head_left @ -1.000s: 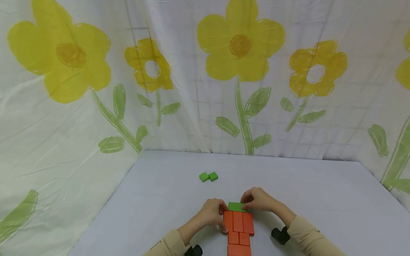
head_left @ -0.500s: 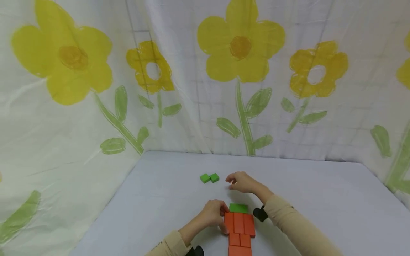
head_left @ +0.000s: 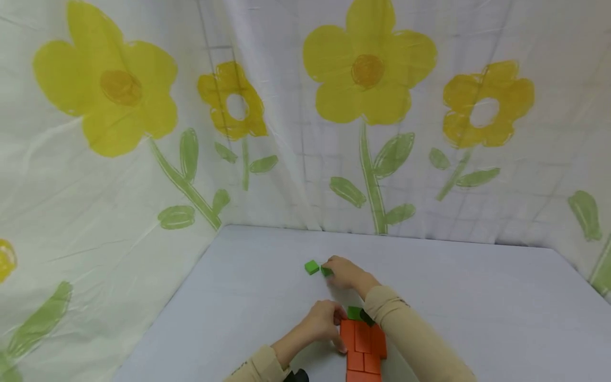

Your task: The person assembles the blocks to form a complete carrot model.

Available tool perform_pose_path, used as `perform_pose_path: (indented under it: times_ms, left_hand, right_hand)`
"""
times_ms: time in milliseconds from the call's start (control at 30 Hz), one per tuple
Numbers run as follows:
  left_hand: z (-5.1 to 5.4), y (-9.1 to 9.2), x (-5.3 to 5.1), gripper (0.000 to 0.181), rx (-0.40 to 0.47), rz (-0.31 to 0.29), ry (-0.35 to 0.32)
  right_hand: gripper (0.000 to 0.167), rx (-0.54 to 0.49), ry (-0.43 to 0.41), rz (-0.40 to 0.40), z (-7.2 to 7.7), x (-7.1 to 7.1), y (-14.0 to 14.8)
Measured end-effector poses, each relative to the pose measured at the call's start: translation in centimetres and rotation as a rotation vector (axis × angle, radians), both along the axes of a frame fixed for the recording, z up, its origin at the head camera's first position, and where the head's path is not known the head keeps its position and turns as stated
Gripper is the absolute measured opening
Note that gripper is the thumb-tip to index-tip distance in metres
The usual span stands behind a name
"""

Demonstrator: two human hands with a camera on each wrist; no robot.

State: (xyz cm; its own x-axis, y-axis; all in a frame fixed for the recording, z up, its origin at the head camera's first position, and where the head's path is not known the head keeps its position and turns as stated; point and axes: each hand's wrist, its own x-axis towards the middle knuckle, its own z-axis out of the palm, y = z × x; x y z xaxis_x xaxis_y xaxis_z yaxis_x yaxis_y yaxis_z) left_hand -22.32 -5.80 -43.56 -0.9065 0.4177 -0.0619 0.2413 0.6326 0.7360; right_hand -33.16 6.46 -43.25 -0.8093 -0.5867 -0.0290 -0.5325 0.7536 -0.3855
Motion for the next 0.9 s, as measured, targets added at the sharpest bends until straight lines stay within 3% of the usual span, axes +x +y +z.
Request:
perform_pose_path:
  times_ms: [200, 400, 533, 633, 800, 900]
  left_hand:
    - [0.0, 0.0, -0.1, 0.045, -0.005, -0.001, 0.010]
    - [-0.1, 0.1, -0.1, 0.044, -0.007, 0.005, 0.004]
    - [-0.2, 0.4, 0.0, 0.044, 0.013, 0.009, -0.020]
    - [-0.2, 0.5, 0.0, 0.043, 0.021, 0.008, -0.035]
    - [-0.2, 0.2, -0.2, 0.043, 0.026, 0.001, -0.043]
    - [-0.1, 0.0, -0.2, 0.042, 0.021, 0.002, -0.047]
  right_hand:
    - [0.012, -0.072, 0.060, -0.041, 0.2, -0.2, 0.1]
    - [0.026, -0.029, 0.164, -0.189, -0.3, -0.2, -0.4]
    - [0.026, -0.026, 0.176, -0.264, -0.4, -0.2, -0.5]
    - [0.018, -0.069, 0.117, -0.227, -0.1, -0.3, 0.0]
    - [0.022, -0.172, -0.023, -0.009, 0.9, -0.4, 1.9]
    - [0.021, -0.188, -0.051, 0.109, 1.1, 0.0, 3.2]
